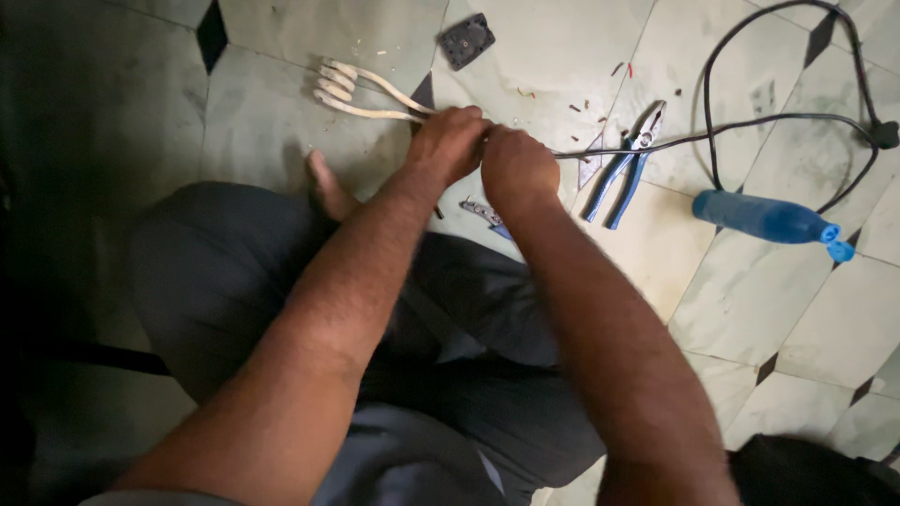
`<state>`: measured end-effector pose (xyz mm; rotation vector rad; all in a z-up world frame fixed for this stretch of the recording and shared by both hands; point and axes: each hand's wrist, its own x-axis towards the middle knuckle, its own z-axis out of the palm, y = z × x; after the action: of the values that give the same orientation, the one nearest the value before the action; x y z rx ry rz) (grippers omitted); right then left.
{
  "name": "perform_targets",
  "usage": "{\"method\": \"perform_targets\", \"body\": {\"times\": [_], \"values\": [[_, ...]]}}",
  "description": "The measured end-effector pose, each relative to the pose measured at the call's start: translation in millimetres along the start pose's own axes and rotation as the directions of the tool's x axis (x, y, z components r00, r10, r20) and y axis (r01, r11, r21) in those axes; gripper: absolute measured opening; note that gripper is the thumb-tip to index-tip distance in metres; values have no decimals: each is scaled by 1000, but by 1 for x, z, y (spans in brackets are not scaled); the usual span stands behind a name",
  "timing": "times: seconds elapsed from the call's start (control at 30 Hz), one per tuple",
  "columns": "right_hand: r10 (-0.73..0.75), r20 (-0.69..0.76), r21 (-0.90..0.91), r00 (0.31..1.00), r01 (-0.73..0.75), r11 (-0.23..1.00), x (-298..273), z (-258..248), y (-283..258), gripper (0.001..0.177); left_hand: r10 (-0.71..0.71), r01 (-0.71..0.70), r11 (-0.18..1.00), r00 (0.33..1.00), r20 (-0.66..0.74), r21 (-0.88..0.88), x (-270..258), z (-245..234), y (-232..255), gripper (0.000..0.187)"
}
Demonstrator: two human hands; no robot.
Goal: The person sits on the floor and repairs a white electrical cord by stripping wires and connecting them to a black junction box. They use pliers and a screwdriver to secure the connections.
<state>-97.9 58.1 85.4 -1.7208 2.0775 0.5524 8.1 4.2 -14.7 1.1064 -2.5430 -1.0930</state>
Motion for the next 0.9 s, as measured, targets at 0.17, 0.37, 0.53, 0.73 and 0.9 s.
{"method": "perform_targets", "body": {"times": [0.17,0.37,0.53,0.73,0.9], "values": [[-388,182,-363,904,428,828,0,-1,17,24,87,-96,994,986,-142,-56,-7,11,-8,12],[-8,105,0,994,8,1000,12,6,3,26,-110,110,993,994,-5,-48,-3,0,1,20],[246,198,334,949,-301,893,48,13,22,44,-86,85,991,996,-10,-106,-1,-9,6,18],[195,109,289,975,-219,932,33,17,11,39,-106,96,983,993,-54,-157,-5,-8,2,19],[-303,160,-227,940,333,915,6,-6,18,20,-1,-3,998,998,-67,-61,-3,5,-3,11]]}}
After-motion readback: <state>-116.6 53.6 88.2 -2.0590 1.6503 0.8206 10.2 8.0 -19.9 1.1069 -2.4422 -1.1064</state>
